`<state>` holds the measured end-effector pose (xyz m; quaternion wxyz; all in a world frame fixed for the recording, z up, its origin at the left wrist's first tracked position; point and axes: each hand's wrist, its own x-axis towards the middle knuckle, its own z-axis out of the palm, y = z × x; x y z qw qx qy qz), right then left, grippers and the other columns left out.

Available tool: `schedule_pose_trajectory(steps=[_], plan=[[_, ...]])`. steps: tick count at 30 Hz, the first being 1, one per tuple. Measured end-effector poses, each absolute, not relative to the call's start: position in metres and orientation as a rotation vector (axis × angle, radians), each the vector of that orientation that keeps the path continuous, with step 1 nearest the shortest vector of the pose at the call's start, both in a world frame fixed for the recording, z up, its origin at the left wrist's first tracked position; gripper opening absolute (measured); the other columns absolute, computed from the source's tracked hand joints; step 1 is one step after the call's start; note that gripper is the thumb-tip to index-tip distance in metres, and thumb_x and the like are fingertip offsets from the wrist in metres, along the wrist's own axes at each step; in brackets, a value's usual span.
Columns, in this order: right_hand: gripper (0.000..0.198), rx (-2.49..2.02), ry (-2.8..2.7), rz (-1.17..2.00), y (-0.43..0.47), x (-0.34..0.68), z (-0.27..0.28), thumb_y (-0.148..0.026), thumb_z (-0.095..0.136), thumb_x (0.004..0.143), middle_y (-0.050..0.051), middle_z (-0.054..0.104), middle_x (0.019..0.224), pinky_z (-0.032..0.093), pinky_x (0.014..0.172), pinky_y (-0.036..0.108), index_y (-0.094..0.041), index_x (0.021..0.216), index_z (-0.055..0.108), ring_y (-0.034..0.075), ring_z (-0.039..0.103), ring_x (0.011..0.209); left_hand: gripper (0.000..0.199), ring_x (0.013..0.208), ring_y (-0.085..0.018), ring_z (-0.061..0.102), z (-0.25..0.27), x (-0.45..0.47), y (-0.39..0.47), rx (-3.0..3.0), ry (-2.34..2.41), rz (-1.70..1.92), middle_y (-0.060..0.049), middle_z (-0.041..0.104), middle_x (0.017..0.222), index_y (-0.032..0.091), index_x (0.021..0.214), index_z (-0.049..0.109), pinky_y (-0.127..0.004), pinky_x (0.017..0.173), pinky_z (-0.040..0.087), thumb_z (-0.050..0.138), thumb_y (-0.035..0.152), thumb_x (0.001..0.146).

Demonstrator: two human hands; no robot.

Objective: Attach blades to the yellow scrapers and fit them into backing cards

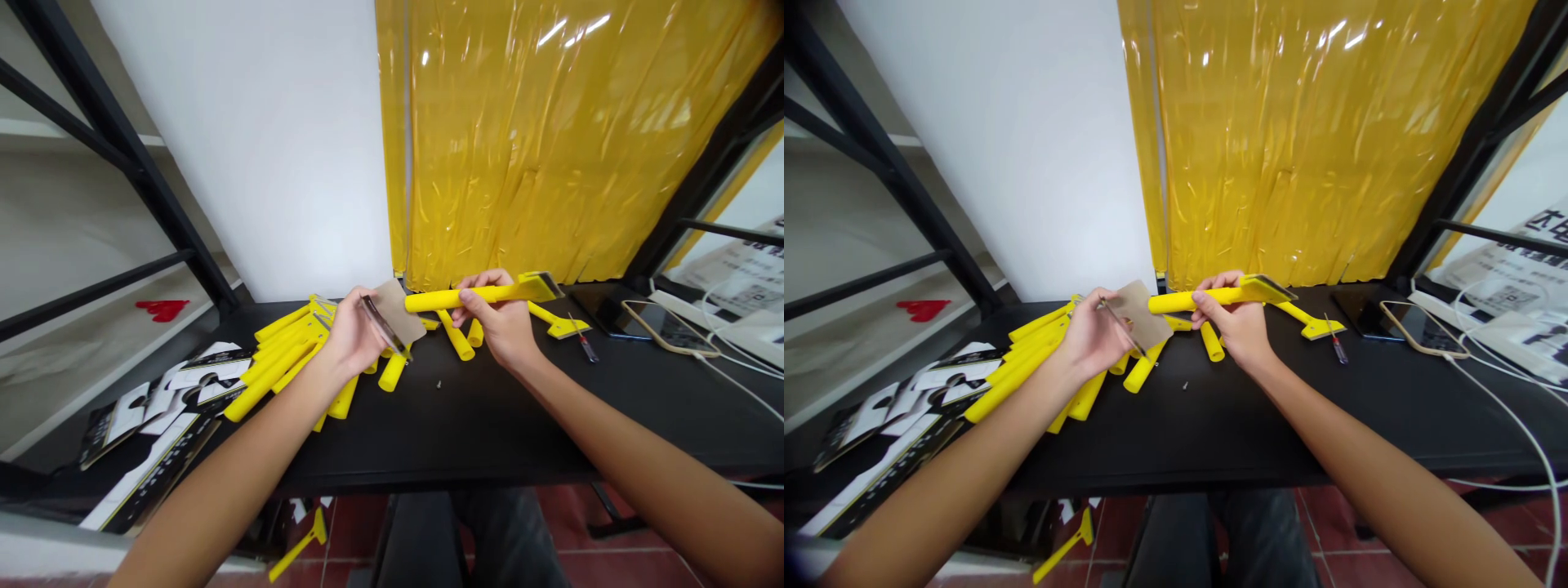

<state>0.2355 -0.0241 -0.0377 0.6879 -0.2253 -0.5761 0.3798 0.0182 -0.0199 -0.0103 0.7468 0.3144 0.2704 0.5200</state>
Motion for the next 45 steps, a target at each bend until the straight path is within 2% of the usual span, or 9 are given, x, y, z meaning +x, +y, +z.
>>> schedule_pose_trajectory(steps=[5, 10, 17, 20, 23, 27, 32, 38, 45], plan=[[0.042, -0.503, -1.330, 0.858, -0.027, 0.233, -0.038, -0.038, 0.085, 0.080, -0.002, 0.066, 0.096, 0.062, 0.056, 0.028, -0.025, 0.089, 0.046, 0.011, 0.067, 0.059, 0.013, 0.046, -0.014, 0.057, -0.009, 0.015, -0.019, 0.585, 0.623, 1.149, -0.002, 0.066, 0.062, 0.015, 0.083, 0.063, -0.027, 0.052, 0.050, 0.058, 0.020, 0.072], [0.041, -0.452, -1.405, 0.924, -0.034, 0.228, -0.042, -0.036, 0.087, 0.078, 0.000, 0.065, 0.099, 0.062, 0.057, 0.029, -0.024, 0.088, 0.048, 0.011, 0.069, 0.062, 0.017, 0.047, -0.015, 0.057, -0.010, 0.014, -0.019, 0.620, 0.588, 1.172, -0.003, 0.068, 0.065, 0.015, 0.087, 0.065, -0.029, 0.053, 0.052, 0.054, 0.021, 0.075], [0.045, -0.491, -1.254, 1.158, -0.029, 0.219, -0.047, -0.040, 0.089, 0.075, -0.002, 0.067, 0.088, 0.061, 0.051, 0.026, -0.023, 0.086, 0.048, 0.011, 0.068, 0.056, 0.047, 0.100, -0.031, 0.073, -0.013, 0.035, -0.027, 0.924, 0.509, 1.090, -0.017, 0.076, 0.108, 0.012, 0.116, 0.068, -0.043, 0.086, 0.058, 0.052, 0.053, 0.098], [0.047, -0.533, -1.076, 1.212, -0.023, 0.222, -0.045, -0.044, 0.089, 0.074, -0.005, 0.062, 0.070, 0.057, 0.045, 0.023, -0.023, 0.084, 0.048, 0.011, 0.064, 0.051, 0.043, 0.110, -0.031, 0.070, -0.016, 0.039, -0.031, 1.025, 0.481, 1.049, -0.016, 0.075, 0.116, 0.013, 0.124, 0.066, -0.045, 0.098, 0.054, 0.063, 0.044, 0.095], [0.046, -0.568, -1.026, 1.235, -0.021, 0.227, -0.043, -0.048, 0.088, 0.074, -0.004, 0.060, 0.063, 0.053, 0.042, 0.021, -0.022, 0.081, 0.052, 0.010, 0.059, 0.049, 0.044, 0.106, -0.028, 0.072, -0.022, 0.037, -0.032, 1.149, 0.545, 1.015, -0.015, 0.075, 0.115, 0.013, 0.126, 0.066, -0.040, 0.098, 0.053, 0.077, 0.023, 0.084], [0.048, -0.545, -1.096, 1.296, -0.020, 0.232, -0.042, -0.056, 0.088, 0.071, 0.000, 0.067, 0.084, 0.050, 0.042, 0.021, -0.022, 0.088, 0.059, 0.010, 0.059, 0.056, 0.044, 0.088, -0.021, 0.074, -0.024, 0.033, -0.028, 1.216, 0.617, 1.119, -0.012, 0.077, 0.106, 0.014, 0.118, 0.071, -0.031, 0.084, 0.056, 0.084, 0.018, 0.076], [0.063, -0.501, -1.045, 1.280, -0.008, 0.245, -0.043, -0.085, 0.053, 0.081, 0.003, 0.068, 0.091, 0.047, 0.041, 0.025, -0.025, 0.098, 0.060, 0.013, 0.059, 0.059, 0.042, 0.078, -0.017, 0.073, -0.014, 0.022, -0.020, 1.153, 0.656, 1.257, -0.009, 0.078, 0.099, 0.012, 0.111, 0.073, -0.026, 0.074, 0.058, 0.085, 0.015, 0.072], [0.038, -0.570, -0.971, 1.151, 0.004, 0.256, -0.047, -0.057, 0.075, 0.084, -0.003, 0.065, 0.076, 0.048, 0.043, 0.022, -0.024, 0.090, 0.058, 0.011, 0.059, 0.054, 0.045, 0.078, -0.018, 0.073, -0.012, 0.008, -0.008, 1.158, 0.746, 1.296, -0.009, 0.078, 0.099, 0.013, 0.114, 0.072, -0.029, 0.073, 0.060, 0.087, 0.020, 0.071], [0.039, -0.659, -1.165, 1.080, -0.010, 0.240, -0.047, -0.056, 0.080, 0.081, 0.000, 0.069, 0.078, 0.058, 0.052, 0.025, -0.022, 0.093, 0.065, 0.015, 0.069, 0.062, 0.041, 0.087, -0.019, 0.074, -0.009, 0.010, -0.006, 1.008, 0.617, 1.397, -0.008, 0.078, 0.104, 0.014, 0.110, 0.072, -0.029, 0.081, 0.061, 0.087, 0.015, 0.072]])
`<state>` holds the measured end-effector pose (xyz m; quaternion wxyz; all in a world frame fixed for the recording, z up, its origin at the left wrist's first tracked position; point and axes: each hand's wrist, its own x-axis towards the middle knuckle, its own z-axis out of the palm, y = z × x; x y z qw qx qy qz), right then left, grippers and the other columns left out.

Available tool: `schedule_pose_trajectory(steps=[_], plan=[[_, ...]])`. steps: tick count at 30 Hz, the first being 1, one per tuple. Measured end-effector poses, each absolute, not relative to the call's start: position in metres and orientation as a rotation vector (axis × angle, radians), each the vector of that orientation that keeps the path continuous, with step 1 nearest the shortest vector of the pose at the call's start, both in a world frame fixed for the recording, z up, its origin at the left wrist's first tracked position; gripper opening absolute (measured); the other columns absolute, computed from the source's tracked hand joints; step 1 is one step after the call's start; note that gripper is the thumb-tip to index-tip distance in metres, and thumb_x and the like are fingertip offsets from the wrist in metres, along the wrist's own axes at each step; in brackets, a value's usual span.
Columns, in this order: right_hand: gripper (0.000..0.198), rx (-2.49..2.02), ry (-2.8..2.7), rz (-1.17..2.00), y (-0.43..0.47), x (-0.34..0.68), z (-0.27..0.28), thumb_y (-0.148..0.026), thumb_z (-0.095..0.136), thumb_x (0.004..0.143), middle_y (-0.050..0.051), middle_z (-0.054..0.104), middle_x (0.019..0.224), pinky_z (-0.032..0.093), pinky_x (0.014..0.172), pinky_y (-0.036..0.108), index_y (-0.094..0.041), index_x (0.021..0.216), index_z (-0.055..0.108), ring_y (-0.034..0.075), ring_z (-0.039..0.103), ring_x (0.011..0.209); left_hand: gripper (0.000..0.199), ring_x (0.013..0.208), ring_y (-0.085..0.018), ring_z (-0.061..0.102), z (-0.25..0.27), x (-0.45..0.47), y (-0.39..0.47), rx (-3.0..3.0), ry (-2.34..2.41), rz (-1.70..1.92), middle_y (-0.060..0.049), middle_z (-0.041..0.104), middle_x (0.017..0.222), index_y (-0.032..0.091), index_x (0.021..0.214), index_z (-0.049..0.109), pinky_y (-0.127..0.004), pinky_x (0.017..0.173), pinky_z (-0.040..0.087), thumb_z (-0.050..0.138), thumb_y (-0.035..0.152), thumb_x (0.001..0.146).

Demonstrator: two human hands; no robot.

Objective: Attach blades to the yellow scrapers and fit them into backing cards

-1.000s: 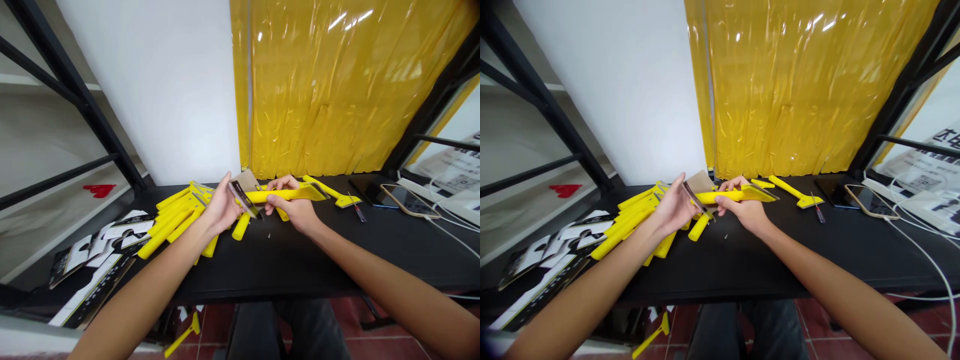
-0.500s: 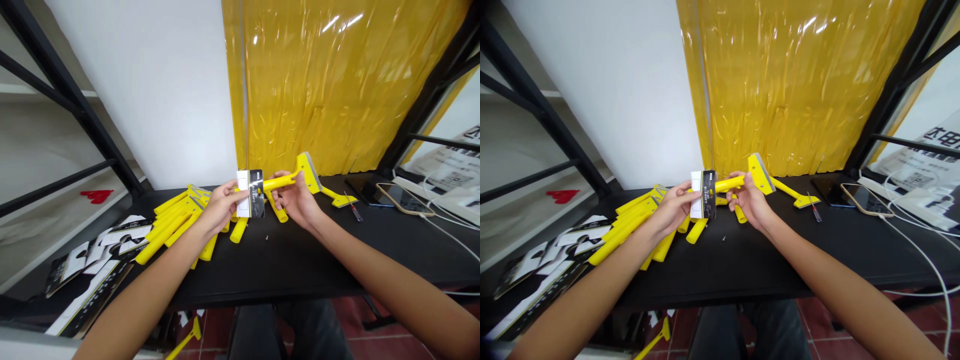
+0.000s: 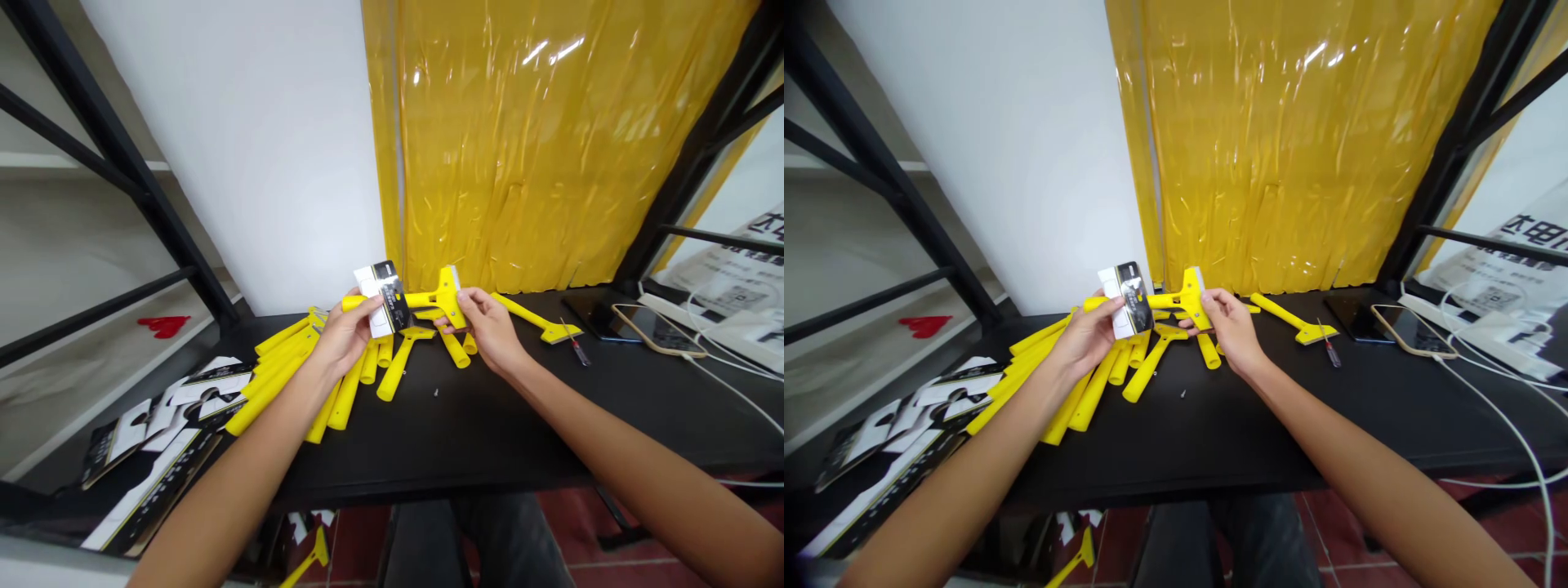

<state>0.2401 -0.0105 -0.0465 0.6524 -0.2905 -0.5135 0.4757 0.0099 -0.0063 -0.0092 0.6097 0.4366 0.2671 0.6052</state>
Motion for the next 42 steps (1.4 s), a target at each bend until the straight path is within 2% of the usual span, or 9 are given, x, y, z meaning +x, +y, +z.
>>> schedule_pose_trajectory(steps=[4, 9, 15, 22, 26, 30, 34, 37, 42], plan=[[0.039, -0.722, -1.230, 1.013, -0.013, 0.239, -0.047, -0.055, 0.083, 0.076, -0.001, 0.065, 0.069, 0.058, 0.048, 0.024, -0.020, 0.084, 0.067, 0.013, 0.063, 0.056, 0.040, 0.085, -0.021, 0.075, -0.006, 0.009, -0.004, 0.903, 0.625, 1.455, -0.007, 0.079, 0.094, 0.013, 0.107, 0.073, -0.031, 0.081, 0.062, 0.087, 0.013, 0.070], [0.039, -0.698, -1.246, 1.063, -0.016, 0.236, -0.047, -0.055, 0.084, 0.075, 0.000, 0.065, 0.072, 0.059, 0.048, 0.026, -0.021, 0.082, 0.067, 0.014, 0.062, 0.058, 0.036, 0.087, -0.019, 0.074, -0.008, 0.013, -0.011, 1.013, 0.613, 1.382, -0.007, 0.079, 0.097, 0.015, 0.105, 0.074, -0.029, 0.080, 0.059, 0.087, 0.012, 0.071], [0.044, -0.638, -1.342, 1.139, -0.024, 0.223, -0.053, -0.054, 0.086, 0.073, -0.003, 0.061, 0.074, 0.055, 0.050, 0.027, -0.022, 0.080, 0.056, 0.012, 0.058, 0.058, 0.030, 0.079, -0.018, 0.072, -0.020, 0.029, -0.027, 1.117, 0.676, 1.160, -0.006, 0.077, 0.089, 0.014, 0.096, 0.075, -0.030, 0.075, 0.057, 0.089, 0.016, 0.069], [0.045, -0.608, -1.408, 1.011, -0.025, 0.221, -0.055, -0.053, 0.084, 0.076, -0.003, 0.053, 0.073, 0.051, 0.059, 0.026, -0.023, 0.073, 0.051, 0.013, 0.052, 0.066, 0.032, 0.092, -0.022, 0.074, -0.030, 0.038, -0.031, 1.045, 0.696, 1.119, -0.013, 0.078, 0.099, 0.010, 0.097, 0.077, -0.033, 0.086, 0.057, 0.091, 0.017, 0.068], [0.038, -0.620, -1.355, 1.103, -0.028, 0.218, -0.053, -0.061, 0.067, 0.089, 0.001, 0.062, 0.088, 0.055, 0.067, 0.028, -0.025, 0.088, 0.059, 0.016, 0.061, 0.079, 0.035, 0.095, -0.025, 0.074, -0.030, 0.042, -0.032, 0.982, 0.695, 1.192, -0.011, 0.079, 0.097, 0.011, 0.099, 0.078, -0.037, 0.090, 0.057, 0.091, 0.016, 0.067], [0.050, -0.618, -1.357, 1.116, -0.025, 0.217, -0.054, -0.048, 0.087, 0.074, 0.003, 0.069, 0.100, 0.057, 0.070, 0.029, -0.027, 0.112, 0.063, 0.018, 0.065, 0.089, 0.041, 0.096, -0.024, 0.074, -0.030, 0.040, -0.030, 0.999, 0.689, 1.258, -0.009, 0.079, 0.095, 0.014, 0.104, 0.077, -0.035, 0.089, 0.057, 0.092, 0.016, 0.066], [0.030, -0.699, -1.444, 1.063, -0.019, 0.224, -0.054, -0.049, 0.084, 0.077, 0.001, 0.070, 0.082, 0.052, 0.060, 0.028, -0.023, 0.089, 0.073, 0.016, 0.062, 0.072, 0.032, 0.098, -0.026, 0.072, -0.027, 0.040, -0.032, 1.066, 0.723, 1.173, -0.011, 0.078, 0.099, 0.014, 0.099, 0.078, -0.036, 0.086, 0.057, 0.089, 0.030, 0.074], [0.030, -0.754, -1.403, 0.984, -0.015, 0.231, -0.052, -0.051, 0.081, 0.079, 0.000, 0.067, 0.072, 0.047, 0.056, 0.028, -0.022, 0.080, 0.076, 0.014, 0.056, 0.062, 0.036, 0.104, -0.026, 0.070, -0.025, 0.039, -0.032, 1.138, 0.701, 1.200, -0.013, 0.076, 0.112, 0.014, 0.107, 0.078, -0.036, 0.087, 0.057, 0.083, 0.038, 0.082], [0.030, -0.751, -1.335, 0.968, -0.007, 0.241, -0.050, -0.052, 0.081, 0.079, 0.001, 0.071, 0.079, 0.052, 0.066, 0.030, -0.022, 0.079, 0.076, 0.016, 0.062, 0.071, 0.038, 0.088, -0.020, 0.072, -0.023, 0.031, -0.026, 1.129, 0.738, 1.183, -0.013, 0.077, 0.103, 0.013, 0.114, 0.076, -0.032, 0.082, 0.058, 0.084, 0.030, 0.081]])
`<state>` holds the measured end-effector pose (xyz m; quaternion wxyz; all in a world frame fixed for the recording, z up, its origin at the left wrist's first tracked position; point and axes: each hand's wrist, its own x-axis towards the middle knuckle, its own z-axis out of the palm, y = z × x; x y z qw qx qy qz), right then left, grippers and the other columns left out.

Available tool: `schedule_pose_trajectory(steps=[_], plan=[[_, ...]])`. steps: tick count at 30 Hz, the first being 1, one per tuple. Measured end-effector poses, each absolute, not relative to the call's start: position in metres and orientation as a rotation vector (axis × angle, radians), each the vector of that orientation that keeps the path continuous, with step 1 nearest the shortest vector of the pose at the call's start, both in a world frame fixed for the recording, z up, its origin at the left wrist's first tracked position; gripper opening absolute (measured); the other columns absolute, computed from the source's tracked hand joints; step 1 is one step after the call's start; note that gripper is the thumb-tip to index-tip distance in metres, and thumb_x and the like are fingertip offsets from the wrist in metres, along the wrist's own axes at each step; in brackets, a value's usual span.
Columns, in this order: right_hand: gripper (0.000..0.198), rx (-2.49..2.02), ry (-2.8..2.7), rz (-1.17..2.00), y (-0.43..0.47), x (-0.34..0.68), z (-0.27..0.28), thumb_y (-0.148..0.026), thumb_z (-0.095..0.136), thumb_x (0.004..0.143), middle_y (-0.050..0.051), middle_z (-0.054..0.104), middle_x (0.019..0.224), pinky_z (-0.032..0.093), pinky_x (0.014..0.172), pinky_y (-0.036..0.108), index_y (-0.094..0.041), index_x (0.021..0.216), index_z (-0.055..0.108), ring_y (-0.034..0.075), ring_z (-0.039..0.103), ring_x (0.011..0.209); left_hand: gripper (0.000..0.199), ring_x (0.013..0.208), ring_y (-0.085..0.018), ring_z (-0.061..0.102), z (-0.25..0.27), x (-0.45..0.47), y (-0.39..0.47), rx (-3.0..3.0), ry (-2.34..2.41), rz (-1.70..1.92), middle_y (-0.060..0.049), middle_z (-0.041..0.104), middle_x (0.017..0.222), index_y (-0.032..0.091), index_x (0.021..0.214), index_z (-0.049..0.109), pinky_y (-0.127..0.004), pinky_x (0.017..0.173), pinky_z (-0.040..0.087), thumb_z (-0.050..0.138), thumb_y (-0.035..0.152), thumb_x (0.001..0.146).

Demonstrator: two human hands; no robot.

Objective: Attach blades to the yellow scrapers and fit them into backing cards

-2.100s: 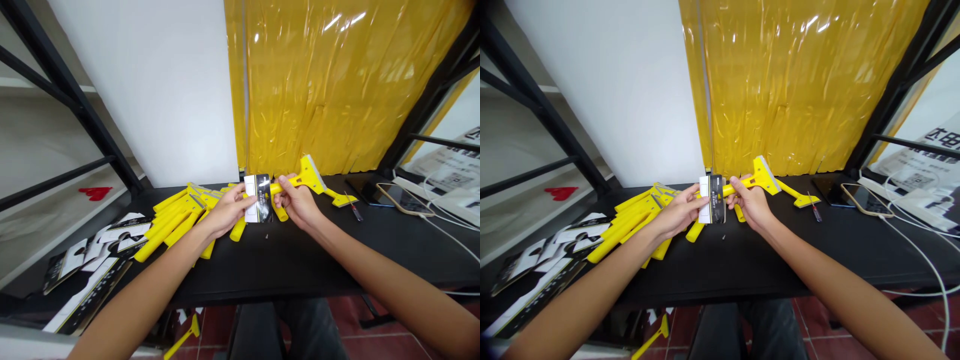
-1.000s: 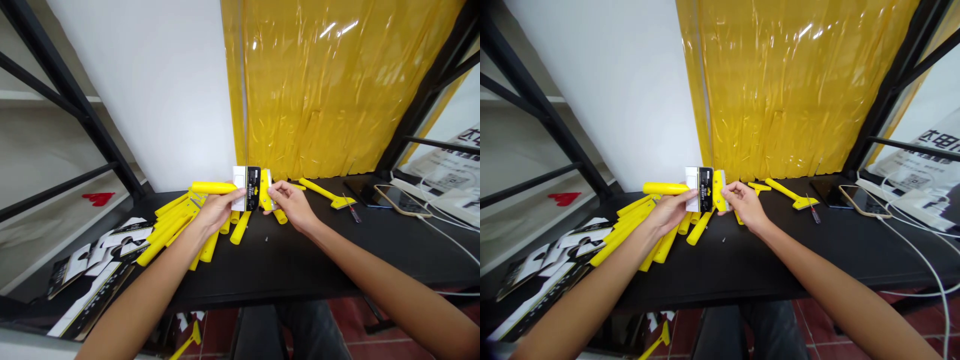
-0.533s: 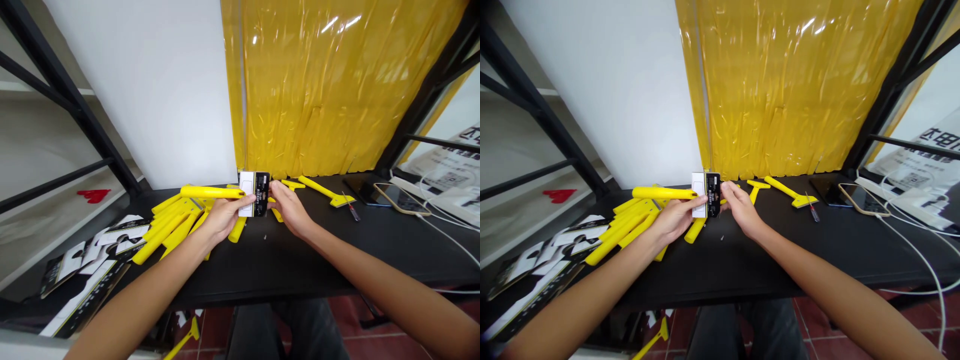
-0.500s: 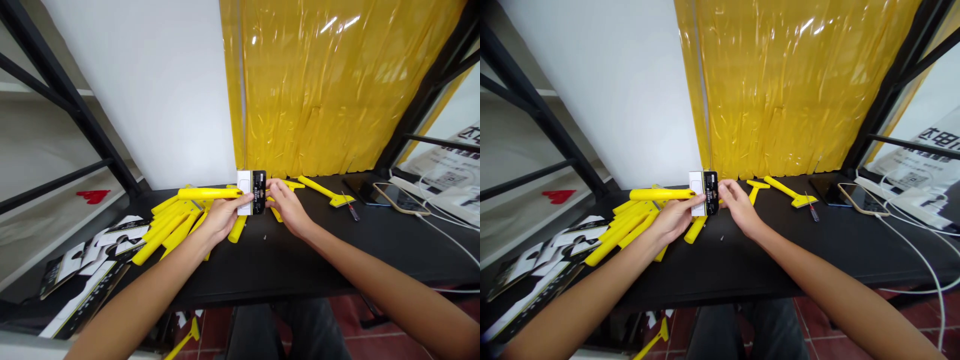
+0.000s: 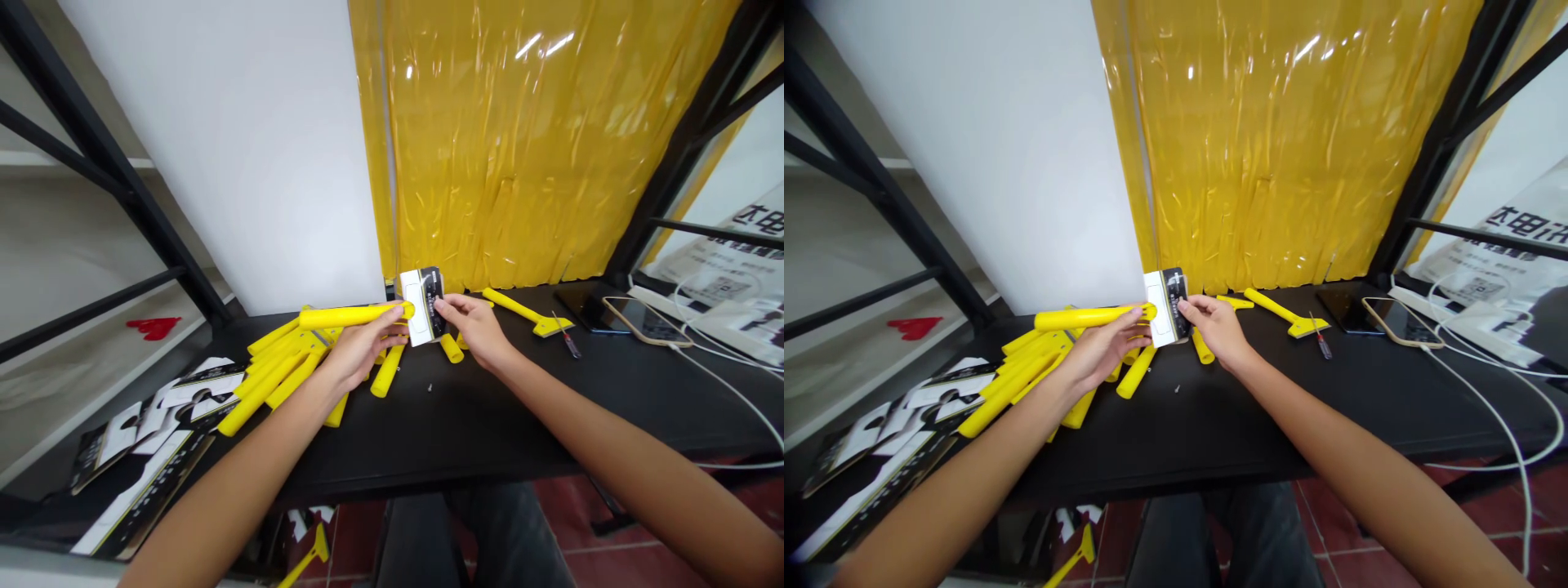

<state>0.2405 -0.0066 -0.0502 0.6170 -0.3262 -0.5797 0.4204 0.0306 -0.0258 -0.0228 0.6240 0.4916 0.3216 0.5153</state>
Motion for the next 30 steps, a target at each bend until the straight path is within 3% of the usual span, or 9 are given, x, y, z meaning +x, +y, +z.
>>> schedule_pose_trajectory(steps=[7, 13, 18, 23, 26, 30], plan=[[0.034, -0.717, -1.203, 1.065, 0.012, 0.262, -0.054, -0.046, 0.087, 0.074, 0.002, 0.075, 0.086, 0.054, 0.071, 0.027, -0.020, 0.092, 0.075, 0.014, 0.066, 0.075, 0.031, 0.086, -0.023, 0.076, -0.009, 0.013, -0.017, 1.100, 0.723, 1.108, -0.018, 0.078, 0.103, 0.010, 0.111, 0.075, -0.033, 0.082, 0.062, 0.075, 0.030, 0.087], [0.034, -0.751, -1.212, 1.109, 0.022, 0.275, -0.052, -0.046, 0.089, 0.069, 0.002, 0.074, 0.082, 0.052, 0.071, 0.028, -0.019, 0.087, 0.077, 0.014, 0.064, 0.072, 0.032, 0.080, -0.019, 0.076, -0.005, 0.005, -0.012, 1.147, 0.755, 1.120, -0.017, 0.079, 0.097, 0.009, 0.112, 0.073, -0.028, 0.077, 0.062, 0.075, 0.028, 0.087], [0.038, -0.795, -1.127, 1.059, 0.034, 0.316, -0.044, -0.049, 0.093, 0.062, 0.000, 0.072, 0.078, 0.052, 0.067, 0.030, -0.022, 0.082, 0.075, 0.015, 0.061, 0.067, 0.034, 0.081, -0.021, 0.075, 0.002, -0.005, -0.008, 1.271, 0.814, 1.092, -0.015, 0.079, 0.098, 0.012, 0.101, 0.072, -0.031, 0.074, 0.060, 0.071, 0.043, 0.087], [0.045, -1.004, -1.259, 1.044, 0.035, 0.387, -0.032, -0.051, 0.094, 0.059, -0.001, 0.066, 0.076, 0.045, 0.058, 0.024, -0.022, 0.085, 0.072, 0.012, 0.055, 0.064, 0.035, 0.081, -0.022, 0.071, -0.009, -0.008, 0.000, 1.756, 1.190, 1.184, -0.010, 0.077, 0.089, 0.017, 0.094, 0.075, -0.031, 0.072, 0.056, 0.067, 0.050, 0.087], [0.051, -1.237, -1.433, 1.024, 0.039, 0.420, -0.031, -0.058, 0.091, 0.060, 0.001, 0.067, 0.080, 0.044, 0.058, 0.025, -0.020, 0.087, 0.071, 0.015, 0.056, 0.068, 0.031, 0.080, -0.021, 0.069, -0.015, -0.004, 0.001, 2.168, 1.328, 1.034, -0.005, 0.076, 0.086, 0.020, 0.092, 0.077, -0.031, 0.072, 0.051, 0.062, 0.047, 0.089], [0.044, -1.510, -1.822, 0.999, 0.054, 0.435, -0.034, -0.059, 0.083, 0.068, 0.003, 0.066, 0.077, 0.044, 0.059, 0.028, -0.020, 0.083, 0.071, 0.016, 0.054, 0.068, 0.034, 0.073, -0.020, 0.067, -0.012, -0.001, 0.008, 2.399, 1.323, 0.768, -0.004, 0.076, 0.083, 0.023, 0.094, 0.078, -0.030, 0.065, 0.046, 0.057, 0.048, 0.091]])
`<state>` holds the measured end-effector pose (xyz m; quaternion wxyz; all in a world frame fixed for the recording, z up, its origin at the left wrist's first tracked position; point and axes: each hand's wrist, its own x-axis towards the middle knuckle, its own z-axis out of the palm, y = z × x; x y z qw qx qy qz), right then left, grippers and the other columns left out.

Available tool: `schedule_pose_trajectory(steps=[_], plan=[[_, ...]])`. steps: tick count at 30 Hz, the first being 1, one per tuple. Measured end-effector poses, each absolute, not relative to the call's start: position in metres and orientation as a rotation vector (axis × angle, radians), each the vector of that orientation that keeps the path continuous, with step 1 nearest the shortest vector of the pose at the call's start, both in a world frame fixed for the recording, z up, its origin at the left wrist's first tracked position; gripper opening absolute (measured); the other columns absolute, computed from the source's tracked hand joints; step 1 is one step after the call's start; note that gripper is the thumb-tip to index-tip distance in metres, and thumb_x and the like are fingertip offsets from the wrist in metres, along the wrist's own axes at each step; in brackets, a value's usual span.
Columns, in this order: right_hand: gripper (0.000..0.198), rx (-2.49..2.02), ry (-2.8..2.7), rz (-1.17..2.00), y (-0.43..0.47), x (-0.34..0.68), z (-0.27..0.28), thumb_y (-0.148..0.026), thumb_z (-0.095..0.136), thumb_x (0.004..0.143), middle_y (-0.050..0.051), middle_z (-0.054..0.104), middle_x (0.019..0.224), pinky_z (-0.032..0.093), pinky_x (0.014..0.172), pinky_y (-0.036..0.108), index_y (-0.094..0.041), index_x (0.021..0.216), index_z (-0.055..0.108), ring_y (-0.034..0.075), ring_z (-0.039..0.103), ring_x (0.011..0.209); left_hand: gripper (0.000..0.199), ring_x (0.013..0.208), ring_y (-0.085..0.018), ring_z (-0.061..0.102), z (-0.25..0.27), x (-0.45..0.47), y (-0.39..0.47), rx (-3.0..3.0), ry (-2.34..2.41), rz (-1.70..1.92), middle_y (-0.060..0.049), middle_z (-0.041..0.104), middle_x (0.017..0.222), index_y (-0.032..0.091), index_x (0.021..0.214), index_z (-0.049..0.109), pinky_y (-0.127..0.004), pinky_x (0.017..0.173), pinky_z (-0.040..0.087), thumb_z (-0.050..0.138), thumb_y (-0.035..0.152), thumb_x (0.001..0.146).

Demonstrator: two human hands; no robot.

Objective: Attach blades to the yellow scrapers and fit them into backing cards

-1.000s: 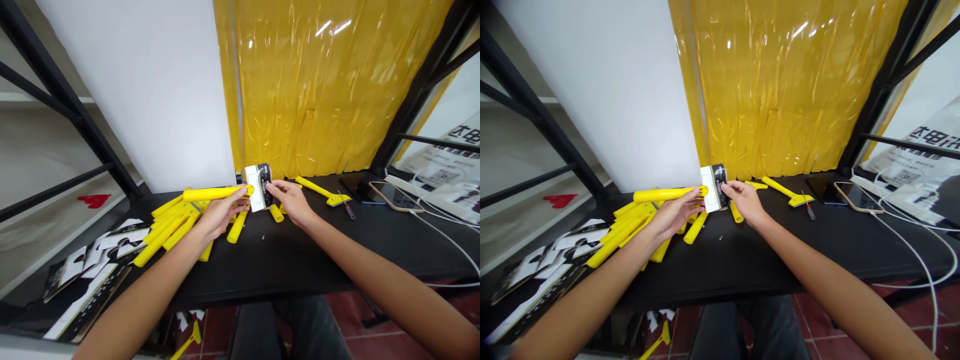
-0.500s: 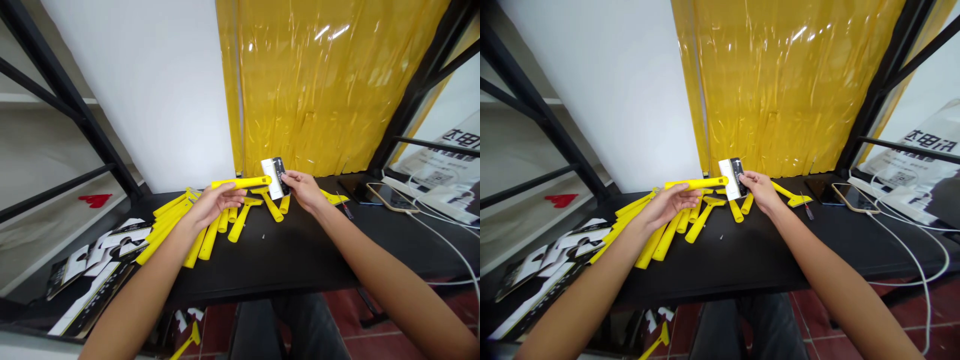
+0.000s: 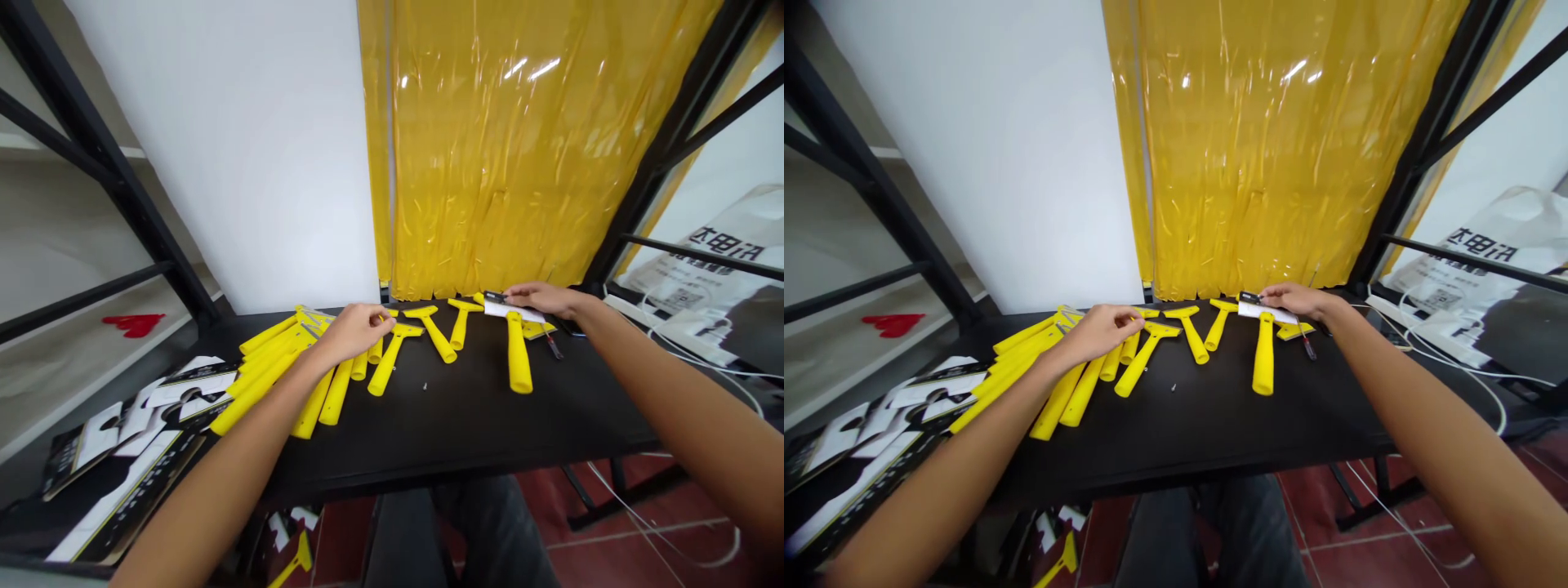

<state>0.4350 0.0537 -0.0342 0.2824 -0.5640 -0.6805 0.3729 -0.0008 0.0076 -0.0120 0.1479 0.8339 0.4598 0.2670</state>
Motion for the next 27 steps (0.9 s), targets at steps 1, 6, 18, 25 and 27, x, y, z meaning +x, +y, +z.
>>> schedule_pose_trajectory(steps=[1, 6, 18, 25, 27], plan=[[0.041, -1.565, -1.922, 0.982, 0.058, 0.433, -0.036, -0.059, 0.080, 0.071, 0.003, 0.065, 0.076, 0.043, 0.059, 0.028, -0.020, 0.082, 0.071, 0.016, 0.053, 0.066, 0.033, 0.073, -0.020, 0.067, -0.011, -0.001, 0.011, 2.426, 1.331, 0.741, -0.004, 0.076, 0.084, 0.023, 0.094, 0.078, -0.030, 0.065, 0.045, 0.057, 0.048, 0.091], [0.026, -1.755, -2.366, 0.569, 0.075, 0.411, -0.044, -0.044, 0.063, 0.085, 0.006, 0.072, 0.085, 0.047, 0.072, 0.030, -0.020, 0.084, 0.073, 0.022, 0.063, 0.080, 0.033, 0.076, -0.021, 0.069, -0.009, -0.010, 0.023, 2.473, 1.422, 0.782, -0.006, 0.078, 0.089, 0.024, 0.096, 0.078, -0.031, 0.067, 0.045, 0.053, 0.045, 0.092], [0.042, -2.066, -2.356, -0.372, 0.060, 0.362, -0.049, -0.040, 0.043, 0.101, 0.018, 0.074, 0.114, 0.049, 0.089, 0.042, -0.019, 0.105, 0.079, 0.035, 0.064, 0.115, 0.030, 0.085, -0.025, 0.070, -0.018, -0.024, 0.019, 2.701, 1.814, 0.726, -0.007, 0.078, 0.092, 0.025, 0.095, 0.076, -0.033, 0.070, 0.045, 0.047, 0.033, 0.095], [0.074, -2.275, -2.166, -0.056, 0.060, 0.303, -0.055, -0.075, 0.044, 0.091, 0.024, 0.073, 0.113, 0.051, 0.088, 0.046, -0.011, 0.110, 0.077, 0.040, 0.068, 0.110, 0.043, 0.099, -0.032, 0.068, -0.009, -0.032, 0.013, 2.682, 2.182, 0.642, -0.015, 0.075, 0.101, 0.019, 0.107, 0.076, -0.043, 0.087, 0.049, 0.039, 0.039, 0.100], [0.072, -2.301, -2.127, 0.048, 0.066, 0.304, -0.059, -0.073, 0.050, 0.088, 0.024, 0.071, 0.120, 0.052, 0.087, 0.046, -0.011, 0.116, 0.074, 0.040, 0.068, 0.112, 0.046, 0.105, -0.037, 0.065, 0.003, -0.055, 0.015, 2.586, 2.345, 0.617, -0.018, 0.075, 0.104, 0.017, 0.111, 0.075, -0.048, 0.093, 0.047, 0.038, 0.042, 0.100]])
